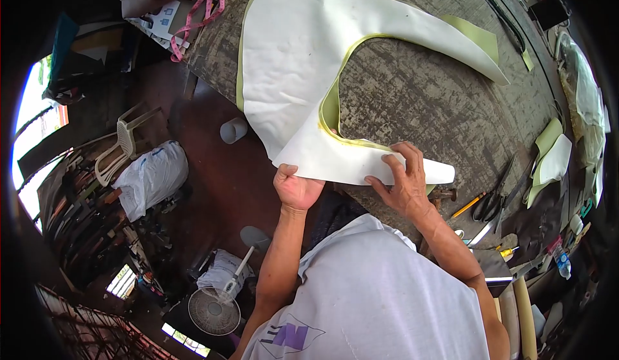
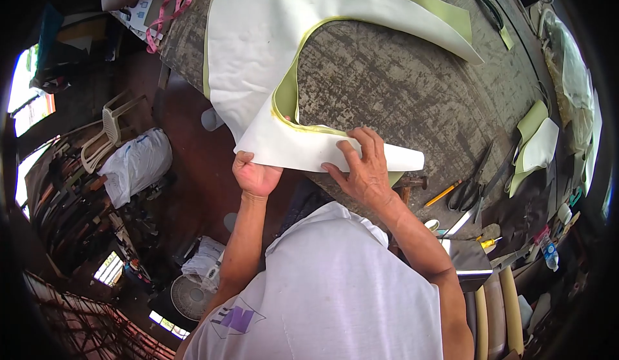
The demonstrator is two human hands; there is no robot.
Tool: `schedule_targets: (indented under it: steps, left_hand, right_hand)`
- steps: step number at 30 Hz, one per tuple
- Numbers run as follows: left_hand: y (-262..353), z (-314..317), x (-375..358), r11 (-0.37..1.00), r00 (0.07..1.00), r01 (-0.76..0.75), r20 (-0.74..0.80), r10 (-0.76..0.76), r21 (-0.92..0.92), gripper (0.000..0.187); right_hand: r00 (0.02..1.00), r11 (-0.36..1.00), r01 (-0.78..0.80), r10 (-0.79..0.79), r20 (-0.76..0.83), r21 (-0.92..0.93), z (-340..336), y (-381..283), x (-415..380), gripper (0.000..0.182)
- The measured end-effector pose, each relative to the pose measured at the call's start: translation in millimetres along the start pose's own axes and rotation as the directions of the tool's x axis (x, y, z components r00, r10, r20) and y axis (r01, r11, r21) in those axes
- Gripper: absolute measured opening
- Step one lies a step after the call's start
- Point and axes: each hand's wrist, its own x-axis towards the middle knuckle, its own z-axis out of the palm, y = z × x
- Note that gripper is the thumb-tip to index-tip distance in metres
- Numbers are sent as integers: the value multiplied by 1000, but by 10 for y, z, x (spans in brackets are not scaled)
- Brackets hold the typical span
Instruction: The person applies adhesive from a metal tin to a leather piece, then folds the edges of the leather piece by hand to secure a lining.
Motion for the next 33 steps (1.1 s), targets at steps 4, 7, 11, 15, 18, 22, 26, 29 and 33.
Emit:
schedule_targets:
  steps: [4,7,11,15,18,22,26,29,33]
  left_hand:
    - [36,7,-86,988,999,-53,-3,54,142,75]
    - [111,89,-104,905,994,-108,24,108,412,63]
    - [407,-167,-24,465,964,-237,148,220,853,50]
    - [742,811,99,122,936,-342,326,135,932,44]
    - [915,1521,214,-79,951,-306,302,-66,949,48]
    - [1074,2125,586,-256,806,-590,537,-249,766,43]
    - [1125,2707,913,-115,705,-686,616,-350,719,40]
    - [1077,3386,1042,-123,594,-777,656,-466,617,44]
    - [634,4386,1996,-370,-28,-906,901,-433,-206,36]
  right_hand:
    - [983,994,-62,78,165,-95,-161,162,-132,99]
    - [963,976,-44,99,251,-213,-229,282,-250,103]
    - [985,967,-81,115,130,-240,-315,338,-354,87]
    - [963,951,-224,180,-203,-215,-628,170,-320,51]
    - [832,923,-376,298,-468,-81,-929,-138,-234,21]
    - [659,941,-336,209,-723,-34,-1292,-691,-27,12]
    - [333,926,-374,81,-939,-53,-1589,-1256,245,10]
    - [161,922,-387,41,-986,-25,-2091,-1501,492,21]
    - [72,941,-336,66,-995,38,-3225,-1384,651,36]
